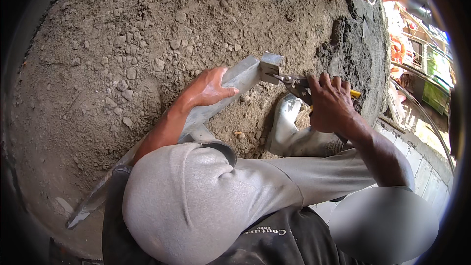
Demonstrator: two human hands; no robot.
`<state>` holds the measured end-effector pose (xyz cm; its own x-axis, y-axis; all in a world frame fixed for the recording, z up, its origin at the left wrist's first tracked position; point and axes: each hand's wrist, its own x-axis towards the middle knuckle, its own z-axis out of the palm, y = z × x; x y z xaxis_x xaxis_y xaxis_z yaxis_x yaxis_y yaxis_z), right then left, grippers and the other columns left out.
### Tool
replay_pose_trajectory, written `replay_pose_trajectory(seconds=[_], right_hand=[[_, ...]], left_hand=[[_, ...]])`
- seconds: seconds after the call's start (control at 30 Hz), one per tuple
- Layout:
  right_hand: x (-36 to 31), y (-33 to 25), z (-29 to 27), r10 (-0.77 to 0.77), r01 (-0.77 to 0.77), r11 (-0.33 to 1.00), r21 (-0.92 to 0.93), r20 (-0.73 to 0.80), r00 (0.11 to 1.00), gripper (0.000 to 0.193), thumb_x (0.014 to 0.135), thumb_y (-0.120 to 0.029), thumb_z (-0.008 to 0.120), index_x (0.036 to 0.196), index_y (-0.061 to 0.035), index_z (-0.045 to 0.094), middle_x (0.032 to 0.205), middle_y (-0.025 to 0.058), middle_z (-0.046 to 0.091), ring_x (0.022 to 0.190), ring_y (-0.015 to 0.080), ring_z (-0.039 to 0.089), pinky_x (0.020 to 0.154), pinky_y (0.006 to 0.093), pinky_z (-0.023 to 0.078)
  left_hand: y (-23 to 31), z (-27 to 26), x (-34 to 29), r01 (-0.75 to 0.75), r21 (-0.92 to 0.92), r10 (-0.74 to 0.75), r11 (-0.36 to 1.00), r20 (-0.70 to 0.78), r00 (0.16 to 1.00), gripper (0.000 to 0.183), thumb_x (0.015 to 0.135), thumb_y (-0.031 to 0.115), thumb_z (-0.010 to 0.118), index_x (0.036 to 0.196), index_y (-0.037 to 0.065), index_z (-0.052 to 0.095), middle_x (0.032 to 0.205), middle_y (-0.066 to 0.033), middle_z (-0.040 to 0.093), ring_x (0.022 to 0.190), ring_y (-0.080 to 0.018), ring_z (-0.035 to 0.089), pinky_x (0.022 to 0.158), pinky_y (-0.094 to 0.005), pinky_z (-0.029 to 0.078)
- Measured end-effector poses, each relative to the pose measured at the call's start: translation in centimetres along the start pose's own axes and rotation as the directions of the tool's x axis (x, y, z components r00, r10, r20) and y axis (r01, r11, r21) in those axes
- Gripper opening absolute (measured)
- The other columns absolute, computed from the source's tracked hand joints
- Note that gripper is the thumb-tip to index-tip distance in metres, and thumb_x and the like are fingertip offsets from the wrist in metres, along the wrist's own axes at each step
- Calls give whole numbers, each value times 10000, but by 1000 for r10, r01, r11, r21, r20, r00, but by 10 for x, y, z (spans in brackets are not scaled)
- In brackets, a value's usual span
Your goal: The person cuts a metal straightedge with pliers, then uses it to screed and level wet concrete on a floor. They pour additional concrete from buckets and smooth the surface with a trowel.
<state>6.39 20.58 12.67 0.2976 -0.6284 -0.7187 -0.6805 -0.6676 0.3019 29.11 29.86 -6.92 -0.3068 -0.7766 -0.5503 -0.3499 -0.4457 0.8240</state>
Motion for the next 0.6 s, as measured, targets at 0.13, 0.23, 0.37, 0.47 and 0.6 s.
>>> replay_pose_trajectory(seconds=[0.13,0.23,0.37,0.47,0.6], right_hand=[[14,25,7,-142,139,990,-39,-77,987,691,662,-36,608,1325,-87,422,1092,177,485,1024,322,484,910,479,369],[43,56,17,-359,334,930,-155,-183,915,744,657,-8,591,1374,-94,411,1098,153,476,1038,289,457,927,450,370],[97,88,26,-581,533,810,-242,-216,785,700,700,-16,614,1365,-101,411,1064,120,484,1002,280,469,914,437,383],[140,101,35,-702,639,712,-291,-295,648,667,715,-62,644,1341,-116,419,1071,113,500,1037,292,486,927,464,387],[197,101,45,-792,749,606,-269,-289,537,638,736,-82,655,1331,-120,429,1119,111,514,1090,310,486,974,484,366]], left_hand=[[-2,-5,6,-13,3,13,1000,55,998,859,723,466,777,1316,-87,493,1224,-281,599,1138,-360,602,968,-406,470],[-5,-5,4,-23,25,23,999,11,1000,856,711,468,787,1313,-67,497,1228,-272,597,1136,-351,602,970,-406,468],[-20,-9,13,-58,-17,59,998,68,996,809,715,398,808,1308,-50,489,1199,-248,613,1110,-319,612,958,-395,473],[-22,-14,17,-51,-101,67,994,162,985,796,725,329,816,1326,-54,461,1201,-232,616,1114,-296,609,952,-378,475],[-35,-15,19,-60,-267,110,962,178,978,815,735,299,829,1343,-74,435,1239,-230,597,1127,-283,598,957,-351,471]])
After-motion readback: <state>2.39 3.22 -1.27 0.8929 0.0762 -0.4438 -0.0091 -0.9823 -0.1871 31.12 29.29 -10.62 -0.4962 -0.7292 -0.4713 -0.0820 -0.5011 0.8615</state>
